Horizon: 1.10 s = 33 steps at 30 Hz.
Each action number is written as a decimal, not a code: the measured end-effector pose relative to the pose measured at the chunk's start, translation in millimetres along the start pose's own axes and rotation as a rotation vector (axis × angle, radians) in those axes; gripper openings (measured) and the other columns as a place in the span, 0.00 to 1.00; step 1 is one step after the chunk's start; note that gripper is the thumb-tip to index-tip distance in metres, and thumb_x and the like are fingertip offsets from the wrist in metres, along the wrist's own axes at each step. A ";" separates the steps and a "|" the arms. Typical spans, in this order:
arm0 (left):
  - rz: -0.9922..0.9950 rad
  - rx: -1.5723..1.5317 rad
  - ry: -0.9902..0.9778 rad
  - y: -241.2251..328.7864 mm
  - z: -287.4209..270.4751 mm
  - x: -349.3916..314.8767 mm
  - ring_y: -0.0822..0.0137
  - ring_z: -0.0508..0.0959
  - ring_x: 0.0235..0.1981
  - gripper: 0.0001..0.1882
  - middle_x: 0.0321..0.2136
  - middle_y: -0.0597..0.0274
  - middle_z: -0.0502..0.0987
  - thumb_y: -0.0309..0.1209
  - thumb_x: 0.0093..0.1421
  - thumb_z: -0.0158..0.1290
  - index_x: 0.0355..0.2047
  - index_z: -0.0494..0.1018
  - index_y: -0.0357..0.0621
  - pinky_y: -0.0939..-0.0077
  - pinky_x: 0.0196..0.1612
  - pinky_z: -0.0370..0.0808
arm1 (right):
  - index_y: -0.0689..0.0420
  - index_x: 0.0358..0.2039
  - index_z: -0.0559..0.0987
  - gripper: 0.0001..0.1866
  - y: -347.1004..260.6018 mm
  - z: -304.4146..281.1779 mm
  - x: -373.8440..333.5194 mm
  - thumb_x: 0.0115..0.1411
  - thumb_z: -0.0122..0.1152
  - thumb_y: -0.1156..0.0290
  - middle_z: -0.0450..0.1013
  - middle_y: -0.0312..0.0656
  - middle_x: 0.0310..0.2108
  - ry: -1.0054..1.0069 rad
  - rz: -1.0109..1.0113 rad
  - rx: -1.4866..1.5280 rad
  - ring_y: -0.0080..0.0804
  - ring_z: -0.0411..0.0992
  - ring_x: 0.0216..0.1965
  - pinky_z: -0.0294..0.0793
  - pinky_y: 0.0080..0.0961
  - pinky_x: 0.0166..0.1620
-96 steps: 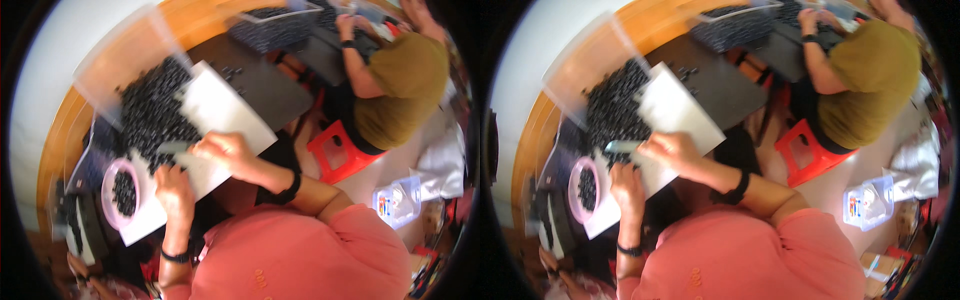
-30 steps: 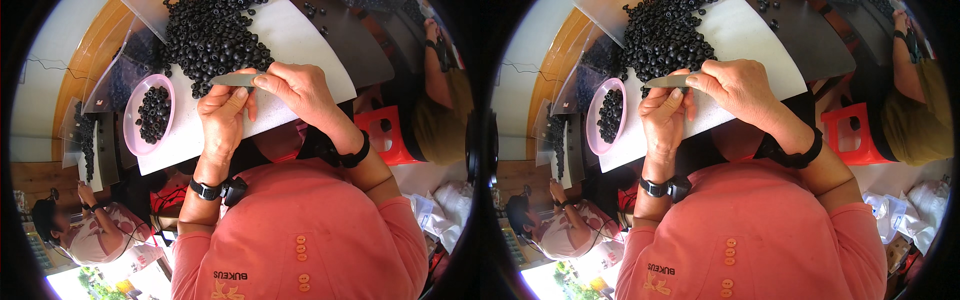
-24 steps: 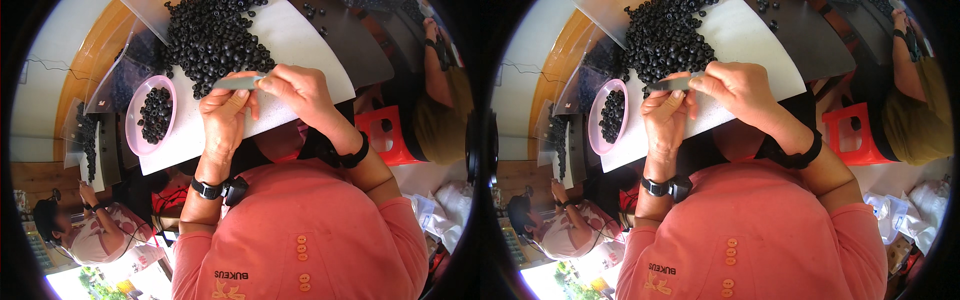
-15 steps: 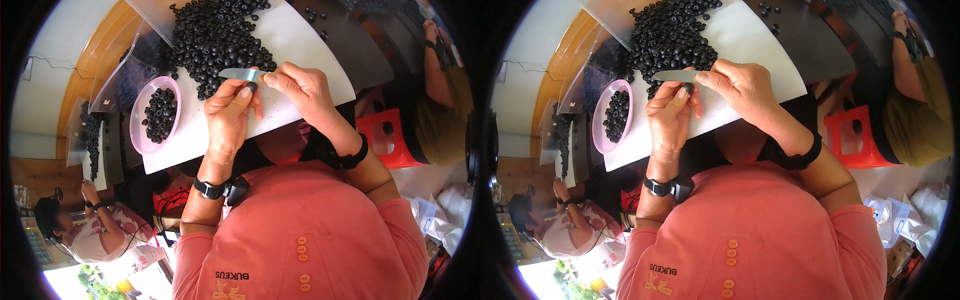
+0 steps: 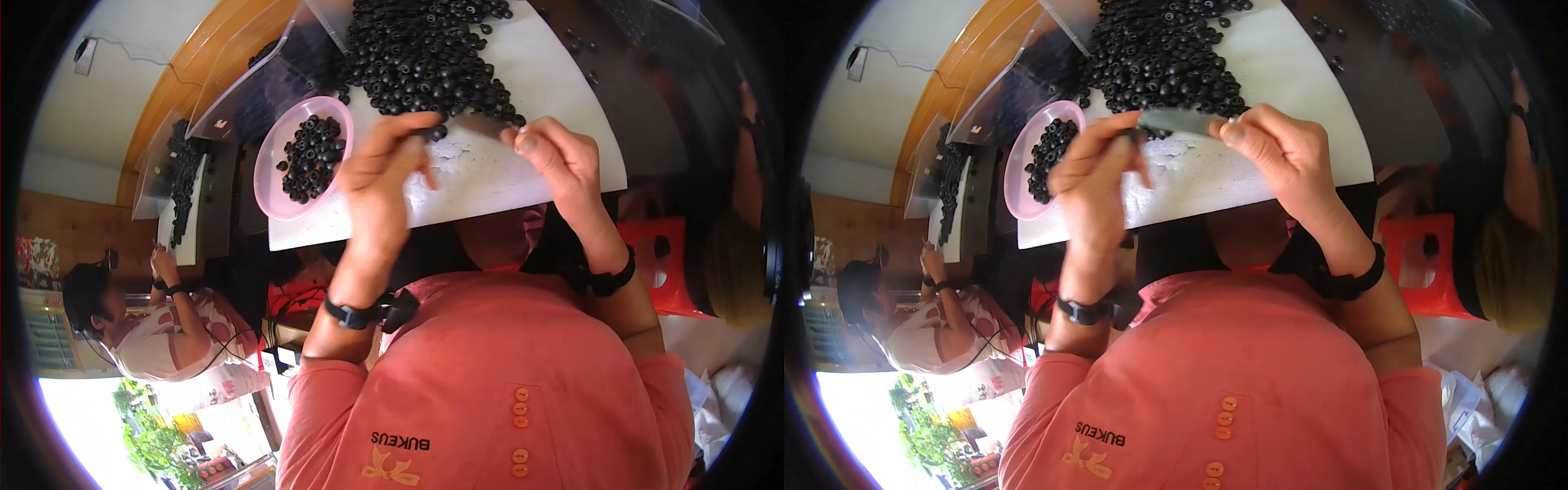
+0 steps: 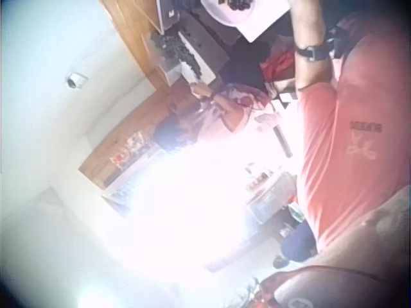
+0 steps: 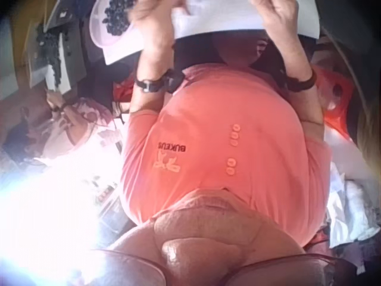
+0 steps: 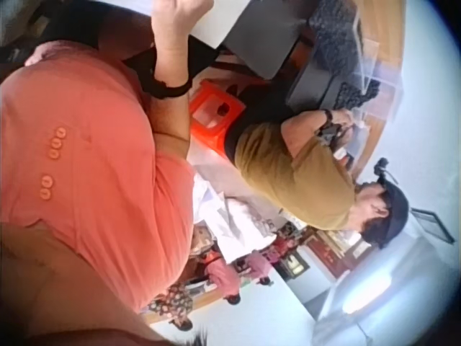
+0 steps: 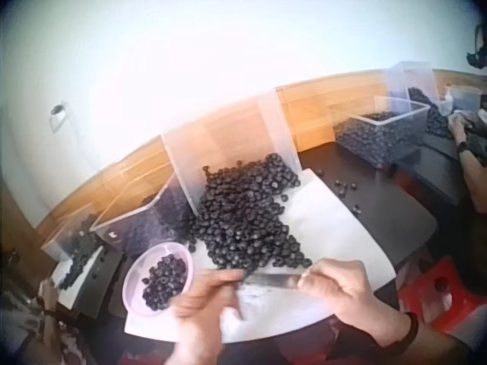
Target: Manually sorting and removing stems or pits from olives using a small knife.
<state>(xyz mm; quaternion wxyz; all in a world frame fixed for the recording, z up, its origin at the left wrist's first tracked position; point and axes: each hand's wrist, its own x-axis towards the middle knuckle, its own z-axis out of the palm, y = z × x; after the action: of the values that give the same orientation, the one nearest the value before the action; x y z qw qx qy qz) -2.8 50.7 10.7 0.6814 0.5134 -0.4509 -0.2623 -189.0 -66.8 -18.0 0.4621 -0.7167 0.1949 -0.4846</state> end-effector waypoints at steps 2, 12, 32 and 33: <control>0.137 0.193 0.068 13.5 -31.5 9.3 0.77 0.75 0.29 0.14 0.35 0.67 0.74 0.15 0.64 0.51 0.47 0.81 0.33 0.84 0.30 0.74 | 0.61 0.26 0.79 0.21 8.1 -10.6 0.4 0.71 0.60 0.57 0.66 0.31 0.16 0.024 -0.037 0.182 0.18 0.60 0.20 0.68 0.24 0.30; 0.466 1.118 0.073 20.3 -61.1 21.8 0.56 0.77 0.44 0.13 0.40 0.57 0.79 0.16 0.53 0.62 0.39 0.82 0.41 0.67 0.43 0.77 | 0.57 0.21 0.69 0.25 17.1 -25.4 1.3 0.75 0.49 0.56 0.65 0.36 0.19 0.073 0.004 0.545 0.22 0.59 0.21 0.63 0.24 0.30; 0.781 1.195 -0.568 -8.7 62.5 44.4 0.54 0.73 0.36 0.14 0.33 0.58 0.73 0.18 0.48 0.62 0.36 0.79 0.43 0.62 0.38 0.76 | 0.61 0.25 0.73 0.23 21.7 -26.4 -5.1 0.75 0.51 0.58 0.67 0.36 0.21 0.133 -0.083 0.653 0.19 0.59 0.20 0.61 0.21 0.28; 0.747 1.185 -0.559 -3.3 57.2 36.9 0.54 0.73 0.36 0.14 0.33 0.58 0.73 0.17 0.48 0.61 0.37 0.79 0.43 0.62 0.37 0.76 | 0.62 0.27 0.75 0.23 22.7 -27.1 -5.0 0.75 0.51 0.58 0.67 0.35 0.21 0.118 -0.083 0.650 0.19 0.60 0.21 0.61 0.21 0.28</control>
<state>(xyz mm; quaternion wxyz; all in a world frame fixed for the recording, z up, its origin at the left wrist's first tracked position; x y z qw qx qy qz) -36.2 -7.2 24.1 0.1950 0.5212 -0.8169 0.1520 -211.2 -87.2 -37.1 0.6344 -0.5098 0.0271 -0.5804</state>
